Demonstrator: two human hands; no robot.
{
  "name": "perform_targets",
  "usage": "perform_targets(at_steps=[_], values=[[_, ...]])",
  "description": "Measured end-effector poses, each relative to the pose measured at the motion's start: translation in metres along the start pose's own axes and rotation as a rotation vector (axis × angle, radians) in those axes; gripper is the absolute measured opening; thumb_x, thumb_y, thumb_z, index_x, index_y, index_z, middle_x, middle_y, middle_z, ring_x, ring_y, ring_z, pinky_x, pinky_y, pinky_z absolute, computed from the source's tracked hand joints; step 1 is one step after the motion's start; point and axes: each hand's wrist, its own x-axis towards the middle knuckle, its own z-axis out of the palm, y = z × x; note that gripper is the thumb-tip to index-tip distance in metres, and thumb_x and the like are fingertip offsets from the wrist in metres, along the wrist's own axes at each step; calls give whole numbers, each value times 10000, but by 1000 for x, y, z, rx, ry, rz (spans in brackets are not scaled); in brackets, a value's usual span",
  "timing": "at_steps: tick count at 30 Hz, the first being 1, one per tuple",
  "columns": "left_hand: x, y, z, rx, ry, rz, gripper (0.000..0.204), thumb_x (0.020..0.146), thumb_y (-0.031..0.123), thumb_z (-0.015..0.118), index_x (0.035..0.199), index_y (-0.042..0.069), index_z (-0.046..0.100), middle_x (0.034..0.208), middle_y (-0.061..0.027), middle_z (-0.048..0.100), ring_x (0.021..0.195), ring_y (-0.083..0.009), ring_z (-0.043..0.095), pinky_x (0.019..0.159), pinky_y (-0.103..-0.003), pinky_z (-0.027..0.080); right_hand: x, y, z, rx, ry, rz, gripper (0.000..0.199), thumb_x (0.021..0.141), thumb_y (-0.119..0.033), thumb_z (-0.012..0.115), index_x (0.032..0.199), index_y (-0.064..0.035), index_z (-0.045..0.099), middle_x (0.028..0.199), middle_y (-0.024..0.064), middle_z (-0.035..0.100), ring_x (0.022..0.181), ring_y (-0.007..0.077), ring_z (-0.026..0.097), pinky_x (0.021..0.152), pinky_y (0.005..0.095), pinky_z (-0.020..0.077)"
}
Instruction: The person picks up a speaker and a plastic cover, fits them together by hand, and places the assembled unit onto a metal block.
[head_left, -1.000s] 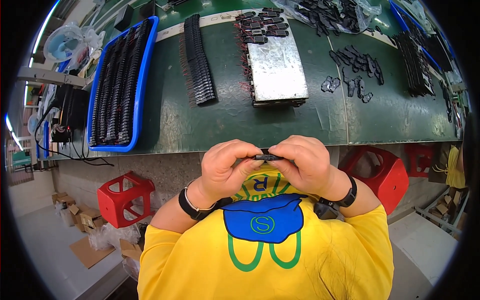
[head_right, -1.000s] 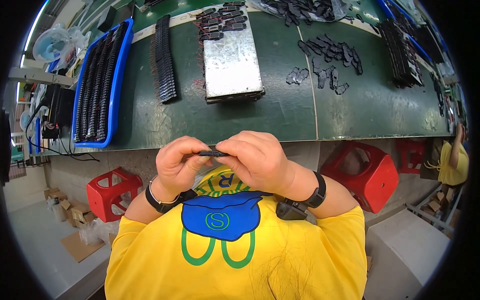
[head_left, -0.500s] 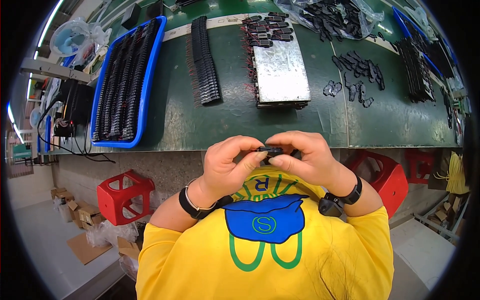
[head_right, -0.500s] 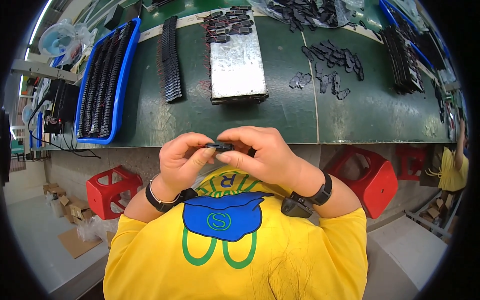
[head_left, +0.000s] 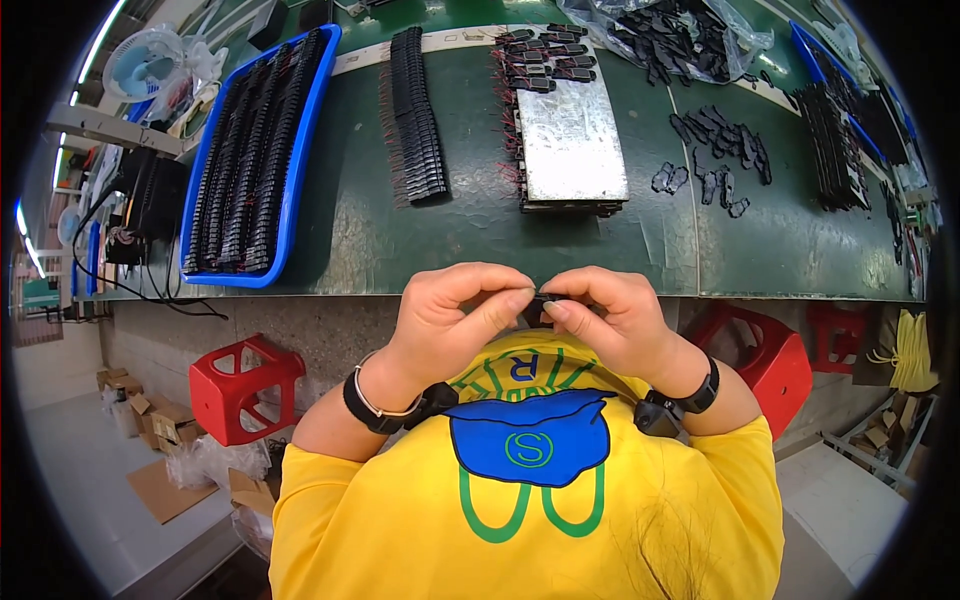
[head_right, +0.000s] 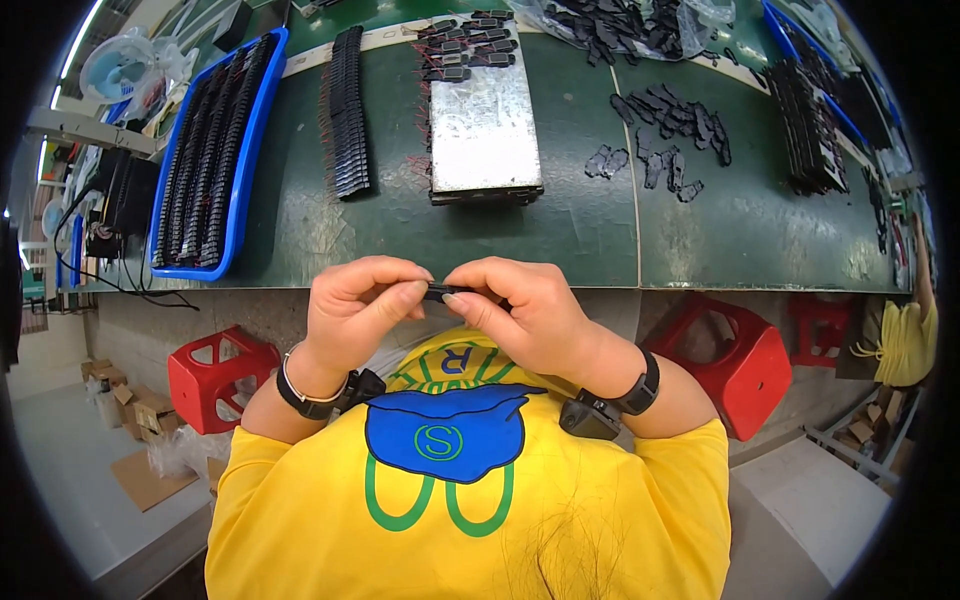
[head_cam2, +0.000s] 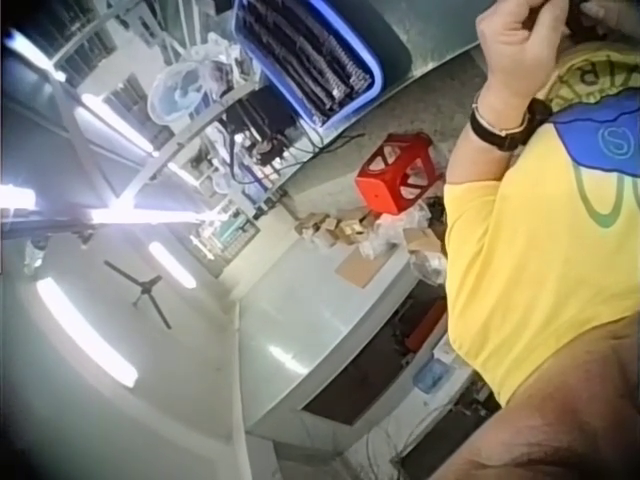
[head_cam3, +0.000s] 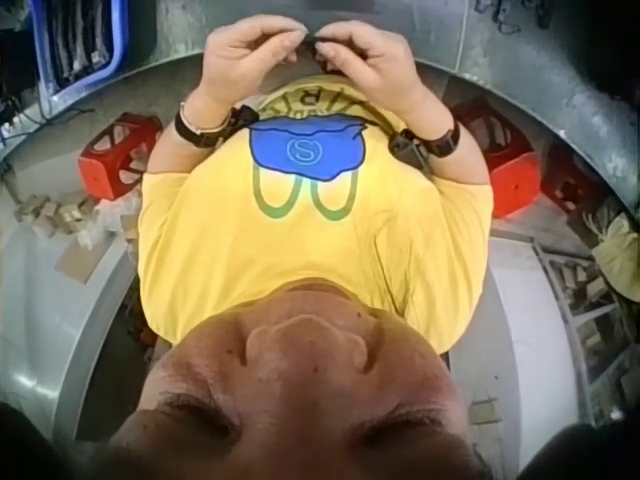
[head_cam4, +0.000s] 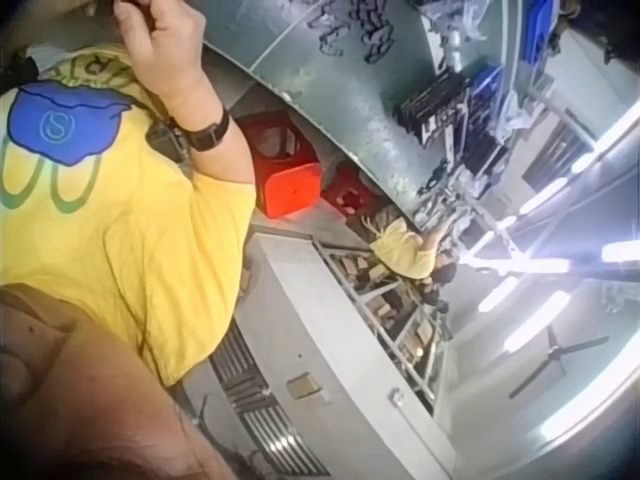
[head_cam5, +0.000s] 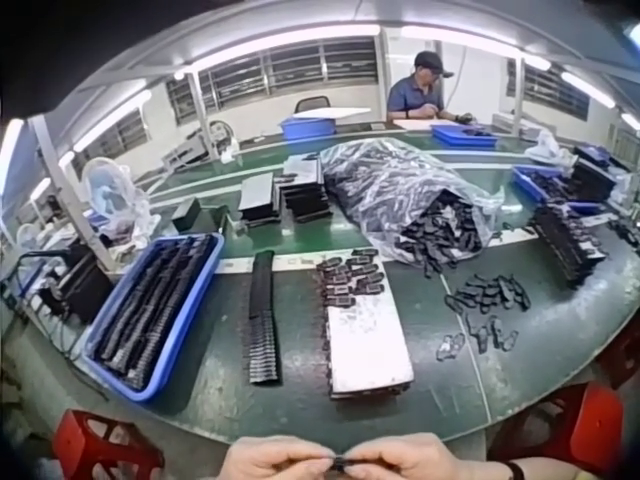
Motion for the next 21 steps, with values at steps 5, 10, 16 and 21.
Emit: perform_targets(at_steps=[5,10,16,21], values=[[-5,-3,3,-135,62,-68,95,873,19,619,945,-37,646,806,-74,653,692,-107,642,610,-207,520,0,2,4,-29,53,-54,142,872,-31,606,997,35,607,824,83,668,691,122,652,615,225,517],[-7,-2,5,-230,64,-84,101,875,21,617,953,-37,643,818,-80,657,699,-116,648,623,-211,525,1,1,3,-134,95,-179,114,847,-31,624,948,20,612,796,95,660,656,158,649,579,244,501],[-5,-5,7,-225,40,-15,121,850,19,648,958,-37,644,832,-84,658,685,-118,637,622,-212,512,3,0,2,-240,94,-323,107,814,-37,648,907,0,609,771,117,644,628,216,631,552,279,477],[3,4,-5,222,-148,158,169,825,1,668,988,-32,638,843,-82,652,695,-123,630,618,-215,501,3,1,5,-250,130,-362,159,783,-35,669,927,-3,610,772,129,633,645,282,621,566,330,486]])
